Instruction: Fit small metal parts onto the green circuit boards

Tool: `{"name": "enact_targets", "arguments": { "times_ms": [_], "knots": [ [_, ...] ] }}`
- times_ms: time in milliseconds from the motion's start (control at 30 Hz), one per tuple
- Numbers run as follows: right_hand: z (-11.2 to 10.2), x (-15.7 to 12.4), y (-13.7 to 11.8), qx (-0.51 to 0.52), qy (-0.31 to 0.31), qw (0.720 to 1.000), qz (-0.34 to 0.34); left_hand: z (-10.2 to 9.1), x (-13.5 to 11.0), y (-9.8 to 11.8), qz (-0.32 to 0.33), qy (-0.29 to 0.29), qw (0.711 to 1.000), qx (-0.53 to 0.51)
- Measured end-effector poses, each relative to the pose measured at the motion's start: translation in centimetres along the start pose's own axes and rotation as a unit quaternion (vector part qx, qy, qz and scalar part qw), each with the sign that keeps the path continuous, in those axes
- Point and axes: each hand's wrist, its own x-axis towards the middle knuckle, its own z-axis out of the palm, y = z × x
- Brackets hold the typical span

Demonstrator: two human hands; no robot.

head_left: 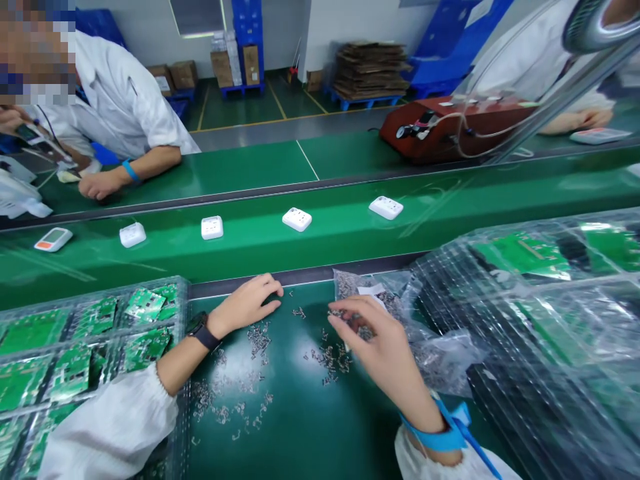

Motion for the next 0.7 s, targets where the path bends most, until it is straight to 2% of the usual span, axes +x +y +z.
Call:
{"name": "enact_targets", "arguments": {
  "times_ms": [67, 133, 267, 400, 500, 600, 700],
  "knots": [
    [-1.1, 0.4, -1.1, -0.013, 0.009, 1.000, -0.006, 0.8, 1.2, 0.5, 0.036, 0.015, 0.999, 0.016],
    [-1.8, 0.7, -1.6, -0.050, -0.001, 0.999, -0.006, 1.5, 2.5, 0.7, 0.061, 0.000, 0.998, 0.032],
    [-2.2, 0.2, -0.4, -0.133, -0.044, 0.990, 0.010, 2.1, 2.9, 0.5, 0.051, -0.023, 0.998, 0.020],
    [-0.5, -1.0, 2.2, -0.175, -0.113, 0.978, 0.023, 1.4, 0.6, 0.2, 0.031, -0.053, 0.998, -0.012],
    [1.2, -1.2, 3.5, -0.215, -0.119, 0.969, 0.034, 1.1, -1.1, 0.6, 0.010, -0.074, 0.997, -0.030],
    [2.4, -0.7, 3.7, -0.217, -0.134, 0.966, 0.032, 1.1, -1.8, 1.2, -0.010, -0.075, 0.997, -0.029],
    [3.1, 0.0, 3.2, -0.170, -0.141, 0.975, 0.029, 1.4, -2.0, 1.4, -0.017, -0.071, 0.997, -0.029]
  ]
}}
